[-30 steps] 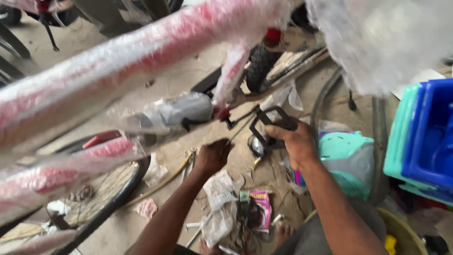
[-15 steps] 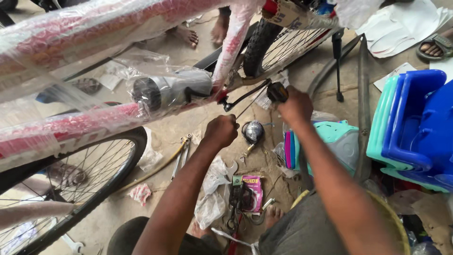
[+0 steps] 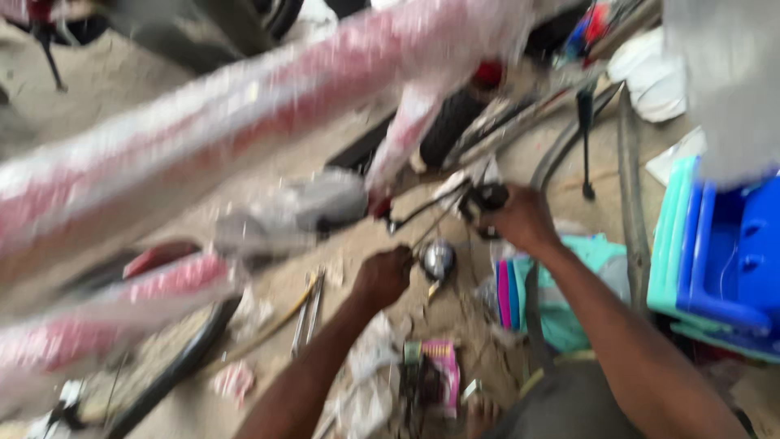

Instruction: The person assembles a blue and yellow child's tricycle by attaching wheels and tightening bolts with pliers and a screwdriver. They then move to a red bicycle frame and attach a pedal crank arm using a wrench.

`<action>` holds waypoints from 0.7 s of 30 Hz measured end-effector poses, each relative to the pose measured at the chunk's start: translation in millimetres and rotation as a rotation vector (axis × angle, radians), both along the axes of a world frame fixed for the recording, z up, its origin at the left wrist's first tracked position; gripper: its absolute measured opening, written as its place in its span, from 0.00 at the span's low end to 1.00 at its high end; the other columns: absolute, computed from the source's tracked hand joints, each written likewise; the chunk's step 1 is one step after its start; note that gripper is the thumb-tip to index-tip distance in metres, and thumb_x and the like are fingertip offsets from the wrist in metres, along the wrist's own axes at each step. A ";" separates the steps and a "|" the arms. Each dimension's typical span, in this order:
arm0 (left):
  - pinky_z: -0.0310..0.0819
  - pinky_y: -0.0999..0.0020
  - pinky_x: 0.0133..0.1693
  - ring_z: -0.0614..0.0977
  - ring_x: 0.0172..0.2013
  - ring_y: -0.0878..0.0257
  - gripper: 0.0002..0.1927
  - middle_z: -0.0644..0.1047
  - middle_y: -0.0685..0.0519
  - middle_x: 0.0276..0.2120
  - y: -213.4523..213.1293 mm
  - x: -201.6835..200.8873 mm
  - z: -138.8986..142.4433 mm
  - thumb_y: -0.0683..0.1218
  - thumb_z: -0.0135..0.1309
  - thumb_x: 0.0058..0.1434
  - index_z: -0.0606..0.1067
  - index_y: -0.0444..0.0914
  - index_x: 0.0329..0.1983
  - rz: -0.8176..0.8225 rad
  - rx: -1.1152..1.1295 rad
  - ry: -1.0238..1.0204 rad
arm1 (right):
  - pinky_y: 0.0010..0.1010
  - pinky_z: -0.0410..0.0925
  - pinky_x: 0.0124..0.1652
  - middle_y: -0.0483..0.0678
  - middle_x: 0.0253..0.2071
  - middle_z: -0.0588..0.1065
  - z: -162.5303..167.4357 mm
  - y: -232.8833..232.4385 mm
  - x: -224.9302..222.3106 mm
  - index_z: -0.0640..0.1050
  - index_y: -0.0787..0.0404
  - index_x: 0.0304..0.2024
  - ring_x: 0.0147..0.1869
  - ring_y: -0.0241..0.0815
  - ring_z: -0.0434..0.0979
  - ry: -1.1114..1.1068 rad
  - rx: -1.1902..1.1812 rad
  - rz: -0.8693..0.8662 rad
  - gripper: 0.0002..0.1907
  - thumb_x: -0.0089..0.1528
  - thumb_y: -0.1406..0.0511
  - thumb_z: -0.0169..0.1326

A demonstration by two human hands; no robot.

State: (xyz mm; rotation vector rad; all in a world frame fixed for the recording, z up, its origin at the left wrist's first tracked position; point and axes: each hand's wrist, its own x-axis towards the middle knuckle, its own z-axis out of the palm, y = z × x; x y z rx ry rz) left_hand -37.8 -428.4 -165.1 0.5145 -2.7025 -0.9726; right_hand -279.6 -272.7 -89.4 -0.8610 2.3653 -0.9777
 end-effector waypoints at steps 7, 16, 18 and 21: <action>0.76 0.49 0.33 0.82 0.32 0.42 0.11 0.82 0.42 0.34 -6.6 -38.8 -50.5 0.48 0.55 0.66 0.76 0.39 0.47 -0.012 0.021 0.246 | 0.33 0.74 0.41 0.50 0.33 0.83 -4.2 1.1 -0.3 0.82 0.64 0.39 0.37 0.40 0.82 -0.041 0.019 -0.072 0.24 0.41 0.64 0.72; 0.72 0.50 0.33 0.79 0.32 0.41 0.10 0.79 0.43 0.30 -15.9 -77.4 -32.3 0.49 0.55 0.68 0.76 0.38 0.41 -0.037 -0.044 0.352 | 0.33 0.75 0.40 0.50 0.34 0.83 -1.4 -11.3 -21.5 0.82 0.62 0.42 0.36 0.39 0.83 -0.055 -0.025 -0.053 0.26 0.41 0.64 0.72; 0.72 0.51 0.33 0.80 0.30 0.44 0.13 0.78 0.43 0.27 -10.8 -68.7 -24.8 0.51 0.53 0.71 0.77 0.37 0.39 -0.020 0.157 0.105 | 0.32 0.75 0.41 0.50 0.35 0.83 -1.7 -13.1 -24.5 0.83 0.62 0.42 0.37 0.39 0.84 -0.022 -0.021 -0.018 0.26 0.42 0.63 0.73; 0.72 0.52 0.30 0.78 0.24 0.46 0.19 0.76 0.43 0.21 -8.8 -33.9 -15.6 0.54 0.63 0.59 0.77 0.32 0.30 0.200 0.286 -0.084 | 0.31 0.75 0.42 0.50 0.36 0.84 -3.3 -17.4 -27.4 0.83 0.62 0.42 0.38 0.39 0.84 -0.049 -0.066 -0.002 0.26 0.42 0.63 0.74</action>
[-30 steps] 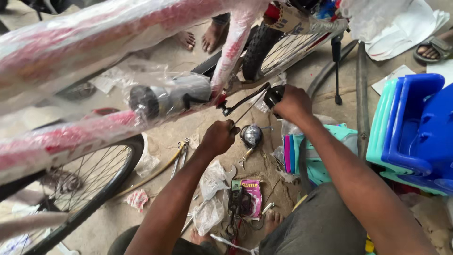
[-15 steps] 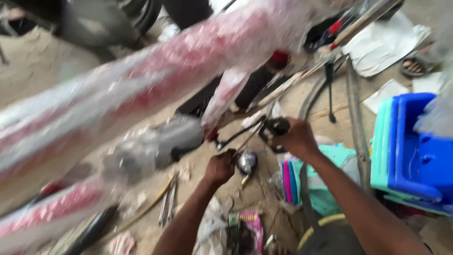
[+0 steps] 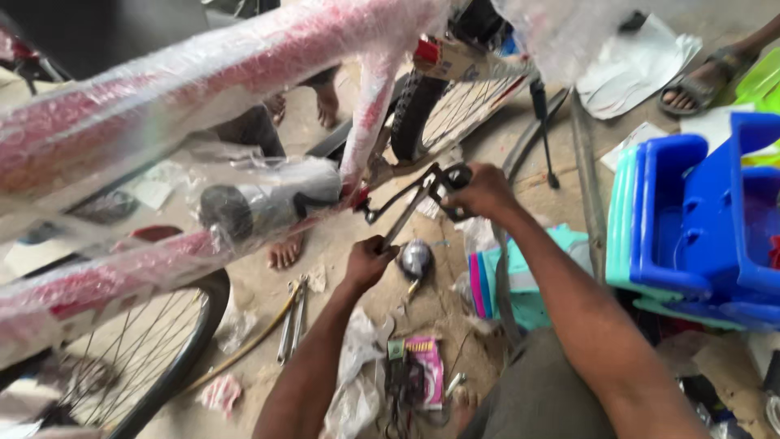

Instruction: The person assembles a blue and yellow child's tricycle by attaching wheels and tightening bolts with pliers and a screwdriver. They then move to a red bicycle frame and attach a pedal crank arm using a wrench.

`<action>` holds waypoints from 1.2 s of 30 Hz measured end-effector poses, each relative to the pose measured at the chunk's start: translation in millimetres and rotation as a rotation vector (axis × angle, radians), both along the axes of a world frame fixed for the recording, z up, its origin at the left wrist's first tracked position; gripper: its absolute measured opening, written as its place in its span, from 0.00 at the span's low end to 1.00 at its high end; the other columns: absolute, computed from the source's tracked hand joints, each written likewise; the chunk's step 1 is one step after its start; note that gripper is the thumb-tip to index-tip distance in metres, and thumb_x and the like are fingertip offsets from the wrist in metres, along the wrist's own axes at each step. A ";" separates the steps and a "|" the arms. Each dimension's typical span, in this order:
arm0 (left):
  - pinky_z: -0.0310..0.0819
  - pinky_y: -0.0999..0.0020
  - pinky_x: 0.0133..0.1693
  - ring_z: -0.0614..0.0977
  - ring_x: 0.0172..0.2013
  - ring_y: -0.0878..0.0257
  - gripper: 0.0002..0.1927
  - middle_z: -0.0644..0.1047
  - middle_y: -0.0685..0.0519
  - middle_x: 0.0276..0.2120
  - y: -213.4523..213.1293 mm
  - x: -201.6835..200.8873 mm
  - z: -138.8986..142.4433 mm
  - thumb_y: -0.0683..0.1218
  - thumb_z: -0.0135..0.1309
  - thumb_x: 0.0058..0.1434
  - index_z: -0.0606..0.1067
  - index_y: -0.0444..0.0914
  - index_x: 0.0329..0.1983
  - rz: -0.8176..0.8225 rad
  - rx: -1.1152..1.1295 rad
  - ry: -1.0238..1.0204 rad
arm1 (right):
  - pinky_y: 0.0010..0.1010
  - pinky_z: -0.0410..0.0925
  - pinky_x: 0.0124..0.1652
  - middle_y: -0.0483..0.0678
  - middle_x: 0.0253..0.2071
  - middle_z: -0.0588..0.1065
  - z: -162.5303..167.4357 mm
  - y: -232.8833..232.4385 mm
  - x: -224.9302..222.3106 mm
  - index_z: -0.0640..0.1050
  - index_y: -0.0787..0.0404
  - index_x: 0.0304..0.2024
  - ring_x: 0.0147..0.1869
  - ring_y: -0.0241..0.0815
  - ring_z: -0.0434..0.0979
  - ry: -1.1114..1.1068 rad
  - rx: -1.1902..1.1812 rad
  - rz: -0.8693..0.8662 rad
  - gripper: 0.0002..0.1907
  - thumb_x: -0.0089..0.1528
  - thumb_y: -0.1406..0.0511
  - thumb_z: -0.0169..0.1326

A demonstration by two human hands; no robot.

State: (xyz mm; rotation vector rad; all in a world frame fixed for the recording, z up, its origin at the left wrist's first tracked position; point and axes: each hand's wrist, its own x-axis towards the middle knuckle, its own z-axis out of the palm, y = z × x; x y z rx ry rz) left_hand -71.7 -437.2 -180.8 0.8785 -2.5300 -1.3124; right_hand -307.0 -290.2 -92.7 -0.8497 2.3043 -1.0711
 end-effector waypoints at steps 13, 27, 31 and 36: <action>0.73 0.44 0.36 0.82 0.33 0.40 0.05 0.81 0.40 0.33 18.5 30.5 49.7 0.42 0.50 0.61 0.74 0.36 0.37 0.046 -0.503 -0.154 | 0.36 0.75 0.46 0.51 0.39 0.83 7.3 -6.4 8.9 0.82 0.59 0.44 0.43 0.46 0.85 0.086 0.077 -0.002 0.25 0.44 0.62 0.73; 0.79 0.52 0.33 0.85 0.31 0.46 0.07 0.81 0.41 0.31 27.0 10.1 70.2 0.39 0.47 0.60 0.75 0.34 0.38 0.072 -0.768 -0.258 | 0.38 0.73 0.50 0.54 0.42 0.82 12.4 -9.5 12.2 0.80 0.61 0.44 0.48 0.49 0.83 0.152 0.143 0.000 0.26 0.45 0.61 0.72; 0.81 0.57 0.31 0.86 0.29 0.50 0.08 0.81 0.40 0.31 28.2 9.5 82.4 0.37 0.44 0.65 0.74 0.31 0.42 -0.015 -0.659 -0.448 | 0.39 0.73 0.50 0.56 0.44 0.81 16.4 -11.0 13.6 0.79 0.63 0.45 0.50 0.51 0.83 0.144 0.219 -0.004 0.27 0.46 0.60 0.72; 0.80 0.55 0.32 0.86 0.31 0.48 0.08 0.82 0.38 0.33 28.3 -1.0 87.9 0.38 0.46 0.63 0.75 0.30 0.41 -0.016 -0.756 -0.387 | 0.41 0.73 0.50 0.57 0.43 0.81 15.2 -11.7 13.1 0.79 0.63 0.44 0.49 0.53 0.82 0.190 0.171 0.004 0.27 0.46 0.59 0.71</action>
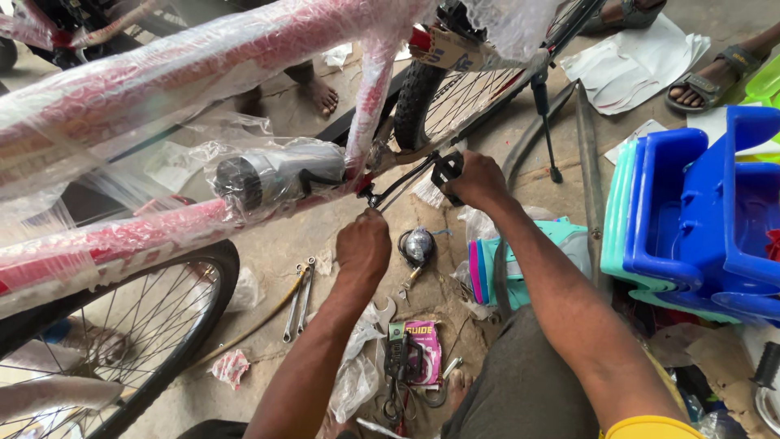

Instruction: The person assembles a blue and yellow child's tricycle by attaching wheels and tightening bolts with pliers and a screwdriver. They then move to a red bicycle frame and attach a pedal crank arm using a wrench.

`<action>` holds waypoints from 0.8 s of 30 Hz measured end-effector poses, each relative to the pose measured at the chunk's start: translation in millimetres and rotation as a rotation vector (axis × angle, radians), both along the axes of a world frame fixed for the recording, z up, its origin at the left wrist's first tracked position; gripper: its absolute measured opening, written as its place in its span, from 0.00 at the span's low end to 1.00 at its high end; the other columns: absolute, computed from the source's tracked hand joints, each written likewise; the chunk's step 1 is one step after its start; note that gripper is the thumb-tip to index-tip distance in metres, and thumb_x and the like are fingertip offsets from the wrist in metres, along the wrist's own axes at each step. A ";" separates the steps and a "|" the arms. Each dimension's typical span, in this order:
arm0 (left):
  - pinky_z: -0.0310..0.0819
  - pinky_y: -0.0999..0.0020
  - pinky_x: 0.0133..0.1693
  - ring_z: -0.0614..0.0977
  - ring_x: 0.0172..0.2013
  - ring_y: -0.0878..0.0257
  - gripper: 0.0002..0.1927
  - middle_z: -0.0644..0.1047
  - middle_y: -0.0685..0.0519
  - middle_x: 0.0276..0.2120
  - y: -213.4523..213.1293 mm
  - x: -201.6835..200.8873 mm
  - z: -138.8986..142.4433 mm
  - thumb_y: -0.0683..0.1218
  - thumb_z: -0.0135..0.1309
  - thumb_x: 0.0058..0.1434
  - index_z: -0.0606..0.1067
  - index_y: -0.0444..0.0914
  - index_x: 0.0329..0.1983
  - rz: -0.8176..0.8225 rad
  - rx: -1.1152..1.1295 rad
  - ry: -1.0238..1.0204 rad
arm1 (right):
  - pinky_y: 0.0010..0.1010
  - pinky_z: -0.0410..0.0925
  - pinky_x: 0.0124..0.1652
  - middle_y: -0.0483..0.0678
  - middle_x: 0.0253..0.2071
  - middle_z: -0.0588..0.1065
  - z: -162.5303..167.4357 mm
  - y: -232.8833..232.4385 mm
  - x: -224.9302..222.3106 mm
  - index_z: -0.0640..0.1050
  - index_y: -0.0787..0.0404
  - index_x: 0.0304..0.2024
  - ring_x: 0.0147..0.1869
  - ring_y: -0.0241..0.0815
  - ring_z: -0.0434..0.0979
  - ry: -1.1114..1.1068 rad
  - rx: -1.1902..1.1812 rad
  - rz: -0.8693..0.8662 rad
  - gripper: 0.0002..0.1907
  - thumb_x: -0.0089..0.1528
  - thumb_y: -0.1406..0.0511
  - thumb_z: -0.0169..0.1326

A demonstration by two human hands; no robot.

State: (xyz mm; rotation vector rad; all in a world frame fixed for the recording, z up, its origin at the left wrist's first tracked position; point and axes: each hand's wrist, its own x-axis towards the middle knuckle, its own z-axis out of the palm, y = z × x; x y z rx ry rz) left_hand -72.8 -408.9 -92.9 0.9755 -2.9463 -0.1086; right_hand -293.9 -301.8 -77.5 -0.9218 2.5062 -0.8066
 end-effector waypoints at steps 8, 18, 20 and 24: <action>0.79 0.55 0.31 0.85 0.31 0.46 0.14 0.82 0.38 0.32 8.8 -6.1 -19.9 0.38 0.48 0.60 0.75 0.26 0.47 -0.014 -0.062 0.178 | 0.43 0.72 0.50 0.58 0.43 0.80 -2.0 -2.7 3.0 0.78 0.63 0.44 0.51 0.56 0.81 0.071 0.008 -0.004 0.28 0.46 0.58 0.72; 0.76 0.46 0.45 0.82 0.42 0.39 0.15 0.80 0.37 0.38 -51.0 -9.2 -25.4 0.52 0.56 0.62 0.81 0.34 0.37 -0.117 0.382 -0.136 | 0.43 0.73 0.50 0.57 0.42 0.81 -9.4 2.4 2.9 0.79 0.61 0.49 0.48 0.55 0.82 0.066 -0.082 0.006 0.31 0.46 0.56 0.70; 0.76 0.46 0.44 0.82 0.41 0.39 0.15 0.81 0.37 0.36 -46.4 -4.7 -29.7 0.53 0.57 0.61 0.80 0.35 0.36 -0.092 0.431 -0.046 | 0.40 0.74 0.50 0.56 0.42 0.81 -13.7 3.9 1.4 0.80 0.61 0.46 0.48 0.53 0.83 -0.008 -0.119 -0.006 0.30 0.44 0.56 0.70; 0.73 0.43 0.39 0.80 0.37 0.37 0.15 0.80 0.36 0.33 -35.5 11.2 -34.3 0.53 0.56 0.63 0.79 0.35 0.35 -0.214 0.462 0.196 | 0.42 0.74 0.47 0.57 0.39 0.81 -18.1 9.0 2.7 0.81 0.61 0.44 0.46 0.55 0.83 0.016 -0.111 0.000 0.27 0.46 0.55 0.69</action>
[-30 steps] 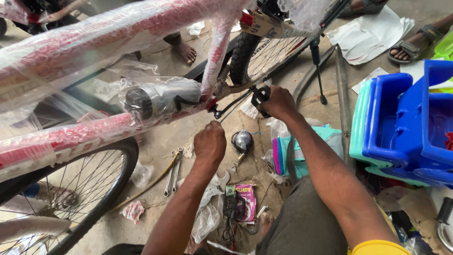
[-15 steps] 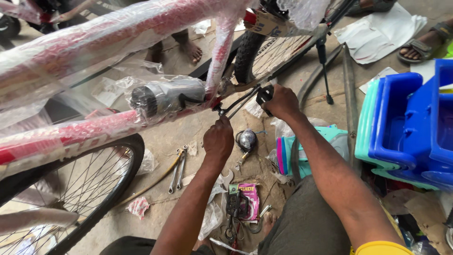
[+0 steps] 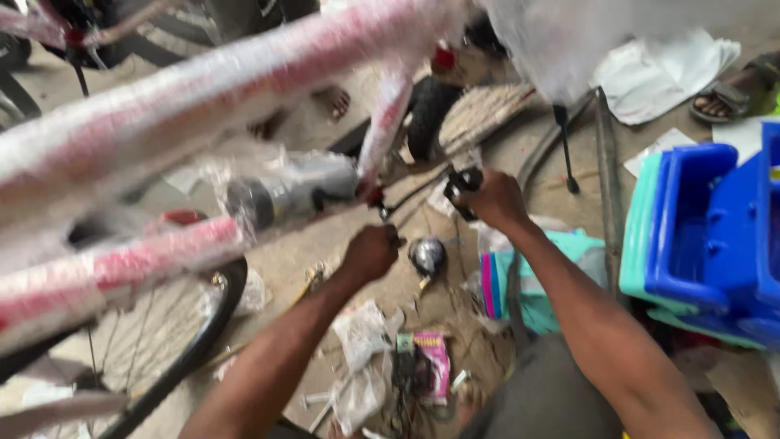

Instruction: The person assembles a blue and yellow child's tricycle by attaching wheels and tightening bolts with pliers and a screwdriver. They then move to a red bicycle frame and attach a pedal crank arm using a wrench.

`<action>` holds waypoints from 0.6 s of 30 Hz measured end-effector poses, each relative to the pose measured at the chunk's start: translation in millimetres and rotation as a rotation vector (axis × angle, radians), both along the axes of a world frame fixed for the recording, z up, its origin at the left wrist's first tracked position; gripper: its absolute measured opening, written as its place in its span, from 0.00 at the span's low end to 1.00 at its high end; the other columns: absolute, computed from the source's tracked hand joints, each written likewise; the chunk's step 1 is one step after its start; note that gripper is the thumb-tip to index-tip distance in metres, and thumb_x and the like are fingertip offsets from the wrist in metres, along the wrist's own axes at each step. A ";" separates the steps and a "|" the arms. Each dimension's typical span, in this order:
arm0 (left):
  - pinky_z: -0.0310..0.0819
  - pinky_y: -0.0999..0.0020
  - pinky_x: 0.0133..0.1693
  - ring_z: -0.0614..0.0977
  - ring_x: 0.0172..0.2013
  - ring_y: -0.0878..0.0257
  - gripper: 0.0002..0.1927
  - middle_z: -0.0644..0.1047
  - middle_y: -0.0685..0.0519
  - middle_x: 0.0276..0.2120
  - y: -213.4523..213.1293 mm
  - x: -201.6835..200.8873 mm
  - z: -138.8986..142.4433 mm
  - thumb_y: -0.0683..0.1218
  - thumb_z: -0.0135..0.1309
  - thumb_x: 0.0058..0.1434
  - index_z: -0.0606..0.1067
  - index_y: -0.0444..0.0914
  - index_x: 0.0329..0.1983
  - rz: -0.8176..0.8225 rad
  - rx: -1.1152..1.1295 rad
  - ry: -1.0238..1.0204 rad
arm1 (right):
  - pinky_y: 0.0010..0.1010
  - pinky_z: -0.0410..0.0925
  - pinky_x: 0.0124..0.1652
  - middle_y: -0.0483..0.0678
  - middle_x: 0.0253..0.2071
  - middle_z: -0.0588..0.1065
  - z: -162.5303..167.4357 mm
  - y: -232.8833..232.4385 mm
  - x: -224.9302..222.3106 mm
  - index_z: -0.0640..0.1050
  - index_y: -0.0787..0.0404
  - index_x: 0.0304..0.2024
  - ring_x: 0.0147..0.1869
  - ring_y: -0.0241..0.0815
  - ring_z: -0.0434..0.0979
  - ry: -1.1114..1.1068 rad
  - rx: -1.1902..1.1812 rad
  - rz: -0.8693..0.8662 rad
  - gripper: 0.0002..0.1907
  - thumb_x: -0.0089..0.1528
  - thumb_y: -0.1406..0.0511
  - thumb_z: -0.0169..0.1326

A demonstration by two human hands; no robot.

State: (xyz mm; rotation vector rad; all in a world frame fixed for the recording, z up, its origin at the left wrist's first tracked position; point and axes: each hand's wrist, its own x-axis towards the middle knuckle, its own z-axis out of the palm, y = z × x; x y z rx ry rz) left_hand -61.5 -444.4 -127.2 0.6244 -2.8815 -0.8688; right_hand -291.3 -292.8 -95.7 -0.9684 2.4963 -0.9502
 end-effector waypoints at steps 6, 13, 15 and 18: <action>0.72 0.43 0.38 0.81 0.34 0.38 0.16 0.79 0.38 0.28 -4.2 9.6 2.2 0.53 0.55 0.66 0.78 0.36 0.34 0.009 0.072 -0.083 | 0.39 0.74 0.43 0.55 0.35 0.82 5.5 11.6 9.5 0.81 0.63 0.39 0.40 0.49 0.84 -0.074 -0.062 -0.015 0.23 0.47 0.56 0.69; 0.74 0.48 0.32 0.82 0.31 0.41 0.13 0.80 0.40 0.29 -4.4 12.4 -34.9 0.51 0.57 0.64 0.78 0.37 0.43 -0.020 0.037 0.257 | 0.37 0.74 0.40 0.53 0.32 0.82 8.6 17.9 14.4 0.81 0.64 0.38 0.36 0.43 0.83 -0.210 0.006 -0.083 0.21 0.48 0.58 0.69; 0.75 0.49 0.31 0.82 0.31 0.41 0.13 0.81 0.40 0.31 -9.0 5.6 -47.4 0.50 0.57 0.64 0.78 0.37 0.45 -0.027 0.025 0.293 | 0.35 0.74 0.40 0.53 0.32 0.81 5.4 17.5 14.0 0.81 0.64 0.39 0.36 0.42 0.83 -0.183 -0.022 -0.084 0.22 0.48 0.58 0.69; 0.76 0.51 0.33 0.83 0.31 0.44 0.11 0.82 0.42 0.34 -13.5 -8.0 -56.7 0.50 0.57 0.67 0.78 0.39 0.45 -0.073 -0.164 0.391 | 0.35 0.74 0.41 0.53 0.33 0.81 0.1 12.6 10.6 0.81 0.63 0.40 0.37 0.42 0.84 -0.145 -0.104 -0.036 0.23 0.47 0.58 0.70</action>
